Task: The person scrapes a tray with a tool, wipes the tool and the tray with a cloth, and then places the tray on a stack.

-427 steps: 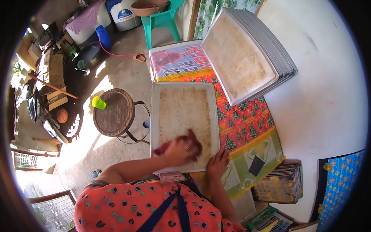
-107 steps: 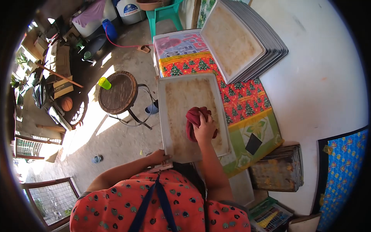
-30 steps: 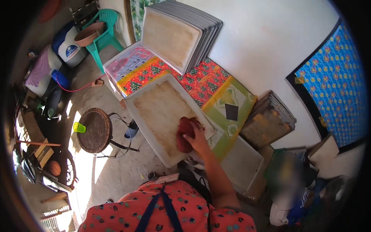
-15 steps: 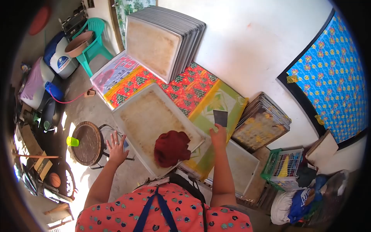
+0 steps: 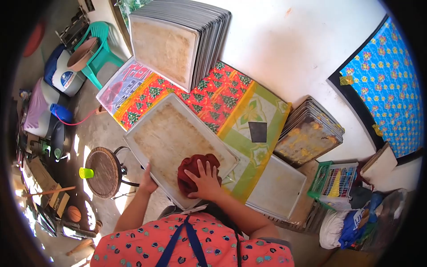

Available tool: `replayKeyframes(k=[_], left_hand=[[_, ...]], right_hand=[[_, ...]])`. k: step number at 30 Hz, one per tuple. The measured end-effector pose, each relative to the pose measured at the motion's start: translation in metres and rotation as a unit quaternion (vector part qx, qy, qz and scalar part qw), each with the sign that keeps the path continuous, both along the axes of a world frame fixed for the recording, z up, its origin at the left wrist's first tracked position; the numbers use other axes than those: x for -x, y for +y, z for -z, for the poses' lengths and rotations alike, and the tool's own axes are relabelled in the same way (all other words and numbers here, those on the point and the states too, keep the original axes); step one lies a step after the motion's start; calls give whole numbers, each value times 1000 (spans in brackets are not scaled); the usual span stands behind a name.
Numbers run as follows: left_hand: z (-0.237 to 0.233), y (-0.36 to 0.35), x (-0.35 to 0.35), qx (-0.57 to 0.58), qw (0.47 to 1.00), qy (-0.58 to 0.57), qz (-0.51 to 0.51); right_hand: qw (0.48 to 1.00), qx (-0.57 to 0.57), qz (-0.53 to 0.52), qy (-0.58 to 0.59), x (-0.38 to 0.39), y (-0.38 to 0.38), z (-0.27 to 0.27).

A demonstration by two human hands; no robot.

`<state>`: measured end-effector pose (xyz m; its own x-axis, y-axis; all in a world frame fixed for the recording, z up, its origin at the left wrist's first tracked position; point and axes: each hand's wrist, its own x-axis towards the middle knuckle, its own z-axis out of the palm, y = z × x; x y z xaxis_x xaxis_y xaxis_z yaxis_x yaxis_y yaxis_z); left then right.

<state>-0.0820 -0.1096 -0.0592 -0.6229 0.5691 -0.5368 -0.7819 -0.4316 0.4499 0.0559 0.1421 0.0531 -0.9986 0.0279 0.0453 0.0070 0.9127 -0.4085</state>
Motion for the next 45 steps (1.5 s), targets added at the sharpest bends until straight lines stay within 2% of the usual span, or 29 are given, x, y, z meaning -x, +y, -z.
replayKeyframes(k=[1, 3, 5, 8, 10, 12, 14, 16, 17, 18, 19, 20, 21, 22, 24, 26, 27, 28, 29, 30, 31, 32, 34, 37, 39, 40, 41, 43, 45], left_hand=[[-2, 6, -2, 4, 999, -29, -33], [-7, 6, -1, 9, 999, -13, -48], [-13, -1, 2, 25, 997, 10, -68], [-40, -29, 27, 97, 987, 60, -111], [-70, -59, 46, 205, 963, 99, -142], [-77, -99, 58, 196, 955, 142, -170], [-125, -111, 54, 232, 930, 164, -232], [-135, -151, 57, 266, 905, 202, -265], [-123, -182, 60, 272, 883, 248, -290], [-151, -167, 53, 356, 829, 207, -379], [-159, -188, 49, 304, 868, 231, -318], [-163, -204, 43, 299, 862, 262, -315], [-167, -216, 40, 285, 850, 249, -366], [-176, -220, 35, 271, 836, 237, -415], [-200, -222, 22, 379, 745, 231, -498], [-207, -248, 9, 433, 698, 242, -517], [-218, -237, 6, 422, 679, 245, -548], [-230, -221, 5, 409, 661, 248, -579], [-240, -212, 3, 427, 639, 239, -593], [-251, -205, 0, 446, 617, 230, -606], [-260, -200, -2, 465, 593, 221, -619], [-268, -196, -2, 478, 577, 203, -630], [-282, -196, -3, 507, 543, 170, -648], [-287, -216, -4, 502, 534, 183, -656], [-285, -227, 3, 498, 533, 199, -654], [-283, -231, 11, 496, 536, 209, -651], [-282, -232, 23, 493, 537, 200, -654], [-278, -231, 49, 490, 542, 182, -658], [-261, -257, 81, 458, 563, 216, -653]], right_hand=[[1000, -28, -15, -2, 1, -7, 11], [994, 100, 32, 16, 15, 6, 48], [969, 229, 82, 39, 31, 20, 45], [845, 494, 203, 3, 53, 60, 36], [815, 498, 291, 55, 71, 92, 0], [841, 424, 323, 95, 88, 155, 0], [775, 476, 392, 139, 106, 211, -7], [837, 291, 405, 223, 124, 272, 5], [827, 285, 422, 238, 132, 290, 1], [816, 281, 439, 250, 141, 306, -1], [810, 267, 456, 253, 152, 328, 9], [804, 254, 474, 254, 163, 356, 29], [852, 178, 466, 158, 170, 391, 57], [860, 85, 496, 80, 184, 370, 48], [839, -109, 528, -73, 213, 305, 30], [882, -114, 452, -70, 246, 245, 49], [949, -56, 306, 44, 254, 208, 71], [975, -36, 172, 137, 257, 150, 79], [960, -87, 83, 251, 248, 75, 67], [985, -13, 10, 169, 238, 14, 77], [992, -67, -103, -8, 227, -43, 26], [975, 23, -153, 157, 199, -78, 26], [910, 319, -260, 42, 176, -127, 56], [896, 408, -174, 11, 197, -100, 27], [930, 365, -3, 39, 219, -56, -4], [917, 383, 108, 37, 226, -35, -10], [964, 203, 157, 63, 241, -6, 3], [965, 38, 236, 109, 255, 38, 61], [946, -71, 315, 38, 268, 20, 63]])
